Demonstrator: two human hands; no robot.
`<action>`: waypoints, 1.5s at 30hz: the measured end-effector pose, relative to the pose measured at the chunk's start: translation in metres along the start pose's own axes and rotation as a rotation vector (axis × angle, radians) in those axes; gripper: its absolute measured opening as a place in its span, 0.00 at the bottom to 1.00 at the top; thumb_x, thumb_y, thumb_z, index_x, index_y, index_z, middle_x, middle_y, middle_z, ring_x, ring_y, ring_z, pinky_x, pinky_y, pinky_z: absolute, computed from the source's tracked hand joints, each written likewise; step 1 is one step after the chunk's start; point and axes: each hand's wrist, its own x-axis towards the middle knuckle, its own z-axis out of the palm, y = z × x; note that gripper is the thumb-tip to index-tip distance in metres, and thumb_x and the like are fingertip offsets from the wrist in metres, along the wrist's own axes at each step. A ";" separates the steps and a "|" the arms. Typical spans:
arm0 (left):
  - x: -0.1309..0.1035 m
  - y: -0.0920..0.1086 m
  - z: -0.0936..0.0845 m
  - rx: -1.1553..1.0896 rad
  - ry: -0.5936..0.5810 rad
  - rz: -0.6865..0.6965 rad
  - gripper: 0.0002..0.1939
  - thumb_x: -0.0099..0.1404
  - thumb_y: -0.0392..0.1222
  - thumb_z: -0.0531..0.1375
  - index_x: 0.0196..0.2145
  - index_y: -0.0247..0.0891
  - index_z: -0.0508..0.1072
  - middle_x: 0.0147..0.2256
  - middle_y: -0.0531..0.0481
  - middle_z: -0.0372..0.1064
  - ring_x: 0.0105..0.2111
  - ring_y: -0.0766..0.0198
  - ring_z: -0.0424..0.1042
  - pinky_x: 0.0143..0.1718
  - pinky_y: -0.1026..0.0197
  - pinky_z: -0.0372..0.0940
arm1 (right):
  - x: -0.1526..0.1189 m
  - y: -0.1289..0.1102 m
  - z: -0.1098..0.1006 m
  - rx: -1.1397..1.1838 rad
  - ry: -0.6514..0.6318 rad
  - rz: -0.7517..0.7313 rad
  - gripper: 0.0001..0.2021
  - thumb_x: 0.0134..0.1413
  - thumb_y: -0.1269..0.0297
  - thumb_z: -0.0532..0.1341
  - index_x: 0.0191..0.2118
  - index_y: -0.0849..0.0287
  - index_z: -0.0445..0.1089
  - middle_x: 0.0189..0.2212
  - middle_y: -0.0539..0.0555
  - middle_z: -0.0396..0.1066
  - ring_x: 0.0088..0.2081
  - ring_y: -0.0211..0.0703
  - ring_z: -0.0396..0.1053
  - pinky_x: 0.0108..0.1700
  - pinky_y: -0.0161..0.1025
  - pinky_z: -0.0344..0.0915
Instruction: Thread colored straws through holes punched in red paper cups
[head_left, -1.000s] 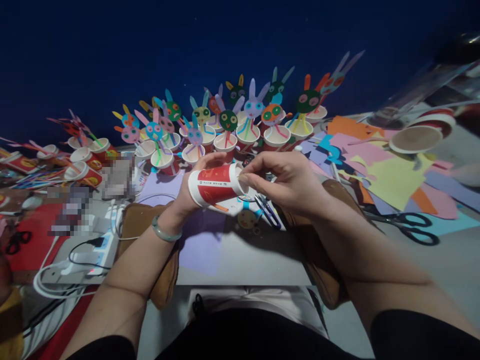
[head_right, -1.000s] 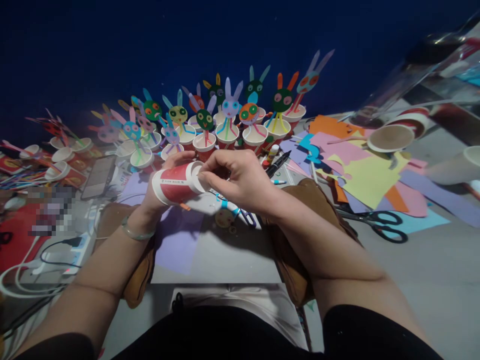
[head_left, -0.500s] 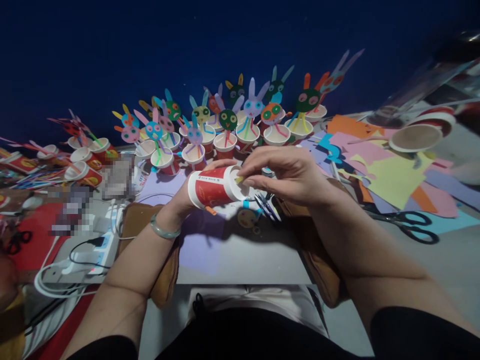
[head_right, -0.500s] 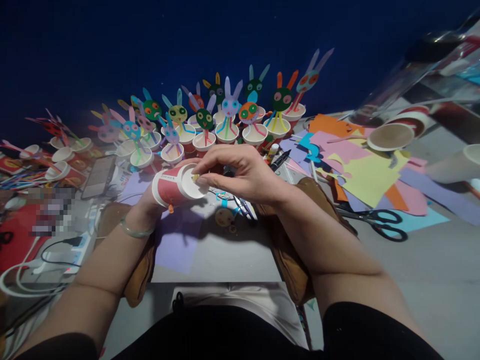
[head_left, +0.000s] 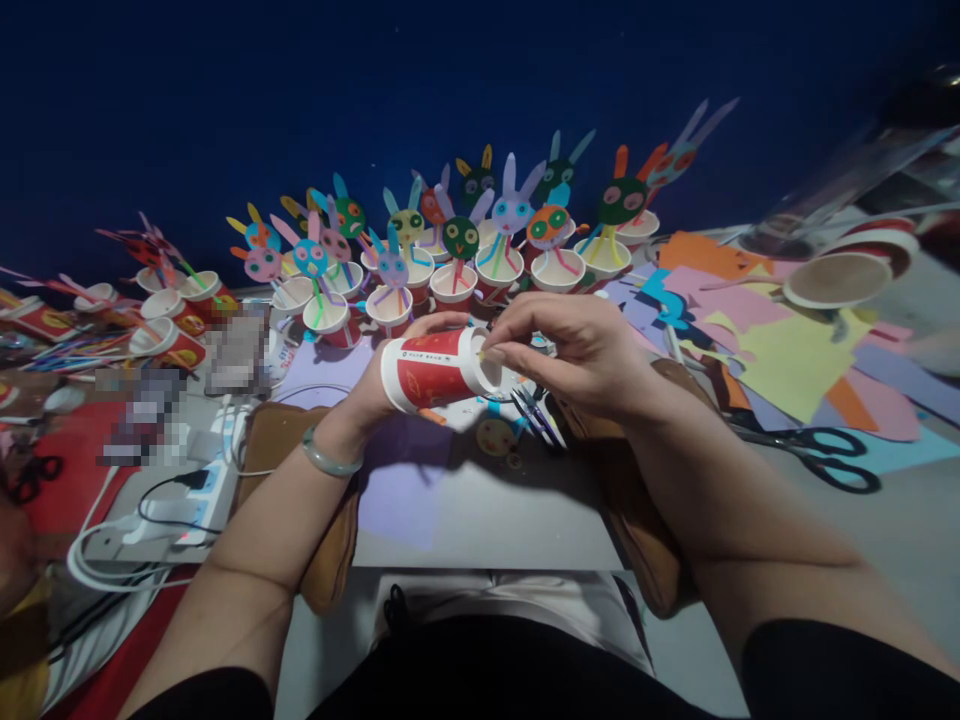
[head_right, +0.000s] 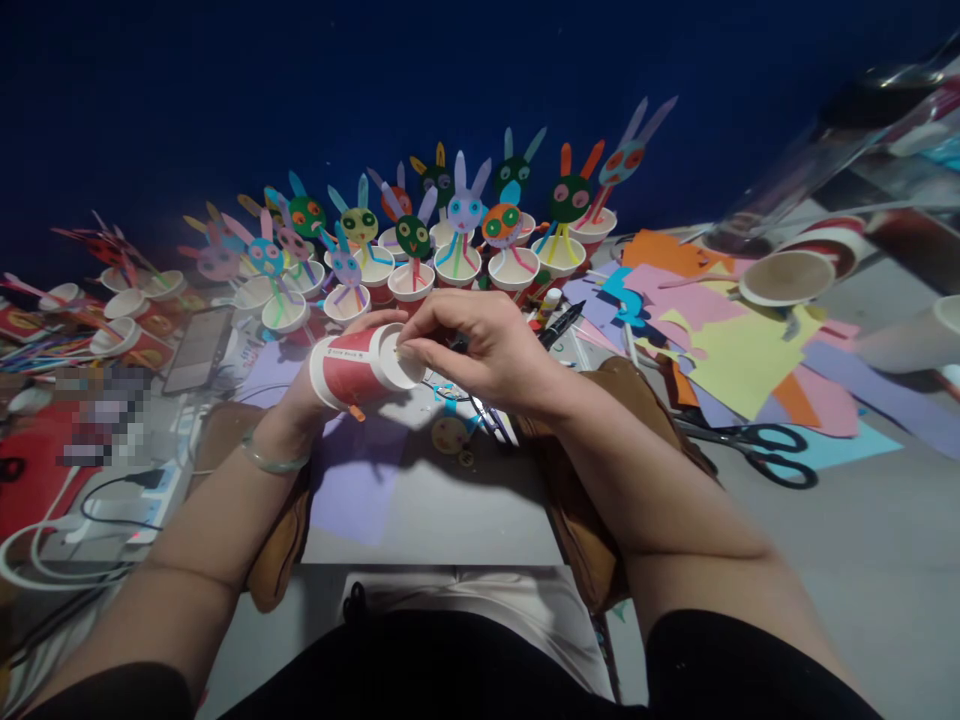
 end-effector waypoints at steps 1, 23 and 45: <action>0.000 -0.001 0.000 0.015 0.034 0.003 0.54 0.42 0.57 0.80 0.64 0.44 0.69 0.62 0.39 0.71 0.61 0.44 0.74 0.63 0.46 0.70 | 0.000 -0.001 0.001 -0.022 0.010 0.020 0.07 0.64 0.60 0.65 0.34 0.54 0.76 0.32 0.51 0.78 0.31 0.39 0.73 0.36 0.38 0.71; 0.000 0.000 0.001 0.025 0.216 0.053 0.44 0.52 0.57 0.77 0.62 0.44 0.70 0.61 0.41 0.71 0.61 0.47 0.74 0.65 0.43 0.69 | 0.001 -0.001 0.017 0.379 0.214 0.273 0.17 0.51 0.49 0.75 0.33 0.60 0.79 0.28 0.51 0.77 0.28 0.36 0.69 0.31 0.37 0.66; 0.004 0.009 0.002 0.123 0.372 -0.055 0.30 0.57 0.59 0.73 0.52 0.41 0.78 0.57 0.40 0.74 0.57 0.49 0.74 0.61 0.45 0.70 | 0.003 0.041 0.028 0.369 -0.003 0.348 0.32 0.43 0.47 0.78 0.51 0.56 0.70 0.38 0.52 0.77 0.35 0.42 0.75 0.35 0.37 0.71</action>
